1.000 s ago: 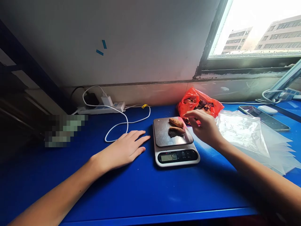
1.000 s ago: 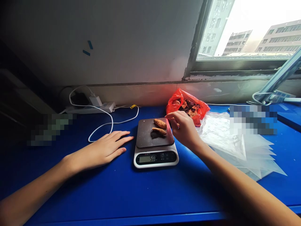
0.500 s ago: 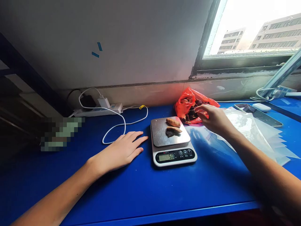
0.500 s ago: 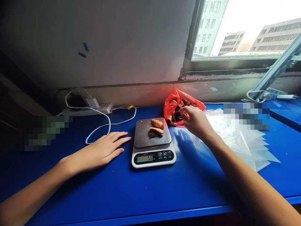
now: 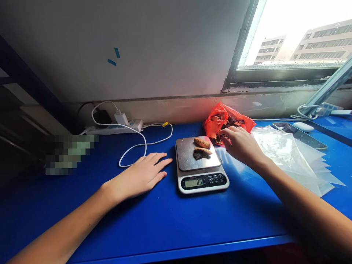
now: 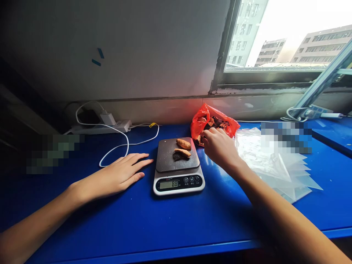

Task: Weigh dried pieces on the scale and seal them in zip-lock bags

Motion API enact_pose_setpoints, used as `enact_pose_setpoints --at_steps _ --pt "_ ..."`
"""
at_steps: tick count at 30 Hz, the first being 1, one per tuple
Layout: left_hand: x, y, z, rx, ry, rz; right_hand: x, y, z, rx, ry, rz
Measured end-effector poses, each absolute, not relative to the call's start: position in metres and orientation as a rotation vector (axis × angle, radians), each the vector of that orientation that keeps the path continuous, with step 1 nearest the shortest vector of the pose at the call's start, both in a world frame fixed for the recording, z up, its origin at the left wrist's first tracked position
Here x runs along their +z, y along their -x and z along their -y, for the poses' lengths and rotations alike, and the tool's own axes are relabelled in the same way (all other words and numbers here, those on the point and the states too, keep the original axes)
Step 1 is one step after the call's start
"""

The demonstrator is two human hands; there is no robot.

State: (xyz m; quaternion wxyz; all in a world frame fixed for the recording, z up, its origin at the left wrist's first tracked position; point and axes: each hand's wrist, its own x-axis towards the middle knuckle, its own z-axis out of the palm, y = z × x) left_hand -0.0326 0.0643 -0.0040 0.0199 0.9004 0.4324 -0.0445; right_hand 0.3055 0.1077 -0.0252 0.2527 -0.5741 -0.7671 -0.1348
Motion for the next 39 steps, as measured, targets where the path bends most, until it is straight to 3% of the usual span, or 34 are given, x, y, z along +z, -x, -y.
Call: enact_pose_setpoints --at_steps 15,28,39 --pt "-0.008 0.035 -0.066 -0.146 -2.807 -1.346 -0.034 -0.298 -0.118 -0.253 1.69 2.042" --pt "-0.008 0.035 -0.065 -0.134 -2.811 -1.341 -0.018 -0.308 -0.108 -0.223 1.488 1.588" --pt "-0.005 0.032 -0.065 -0.208 -2.819 -1.355 -0.021 -0.312 -0.11 -0.102 1.338 1.548"
